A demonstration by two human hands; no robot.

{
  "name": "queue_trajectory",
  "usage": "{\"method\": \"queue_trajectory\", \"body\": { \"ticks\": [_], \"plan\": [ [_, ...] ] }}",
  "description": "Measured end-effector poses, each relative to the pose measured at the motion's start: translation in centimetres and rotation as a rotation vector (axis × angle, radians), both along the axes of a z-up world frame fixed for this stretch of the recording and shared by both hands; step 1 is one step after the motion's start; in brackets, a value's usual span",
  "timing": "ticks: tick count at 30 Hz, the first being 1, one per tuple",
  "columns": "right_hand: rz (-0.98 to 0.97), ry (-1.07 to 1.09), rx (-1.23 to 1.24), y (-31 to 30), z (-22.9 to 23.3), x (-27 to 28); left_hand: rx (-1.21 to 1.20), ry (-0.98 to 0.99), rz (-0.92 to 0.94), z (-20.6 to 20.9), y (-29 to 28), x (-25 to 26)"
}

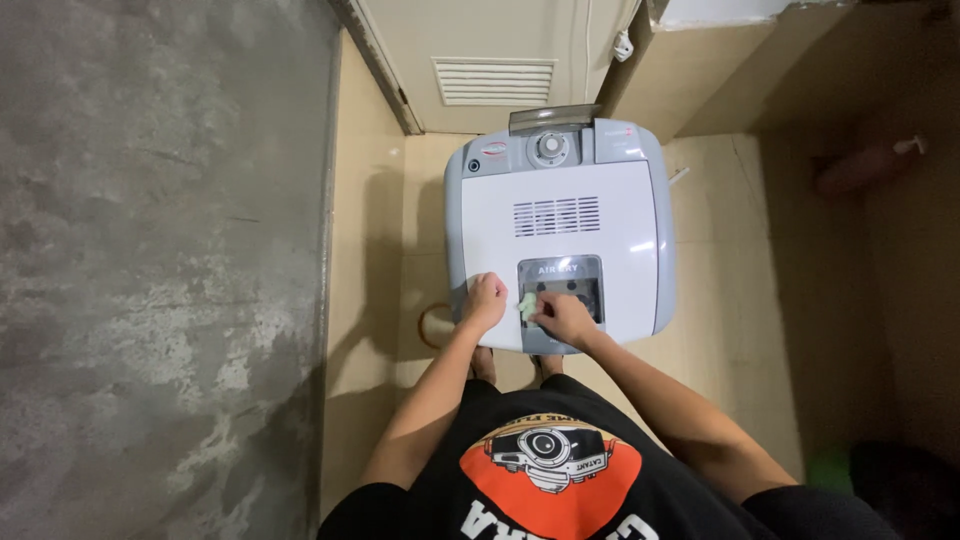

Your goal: Cleaning a portable washing machine with a cloth and water in a bathroom area.

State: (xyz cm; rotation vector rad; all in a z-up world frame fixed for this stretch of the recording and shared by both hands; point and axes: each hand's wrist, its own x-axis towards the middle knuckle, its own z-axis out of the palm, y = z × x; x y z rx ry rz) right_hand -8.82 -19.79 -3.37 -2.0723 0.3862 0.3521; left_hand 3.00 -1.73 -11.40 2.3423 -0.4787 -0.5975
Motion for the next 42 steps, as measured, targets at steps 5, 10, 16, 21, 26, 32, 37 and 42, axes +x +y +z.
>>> {"method": "queue_trajectory", "body": {
  "ticks": [5,10,16,21,26,32,37,42],
  "plan": [
    [-0.278,-0.111,0.094,-0.4,0.3,-0.4,-0.016,0.01,0.022,0.2,-0.1,0.2],
    [-0.27,-0.342,-0.124,-0.7,5.4,3.9,-0.327,0.125,0.035,-7.0,1.5,1.3],
    [-0.066,-0.347,-0.503,2.1,3.7,8.6,-0.272,0.636,0.31,0.1,4.7,2.4],
    [0.378,-0.297,-0.488,7.0,1.5,6.1,-0.31,0.478,0.461,1.6,8.6,2.1],
    [0.659,-0.514,-0.521,8.0,0.3,1.7,-0.412,0.425,0.52,0.2,10.6,0.8],
    [0.522,-0.434,-0.627,4.8,1.1,4.9,-0.381,0.368,0.466,0.0,10.3,0.0],
    [-0.039,-0.299,-0.741,-2.7,0.6,4.3,-0.462,0.389,0.398,-0.6,9.1,-0.5],
    [-0.325,-0.351,-0.838,-8.6,-1.0,-2.5,-0.515,0.396,0.321,-4.1,7.7,-0.7]
  ]
}}
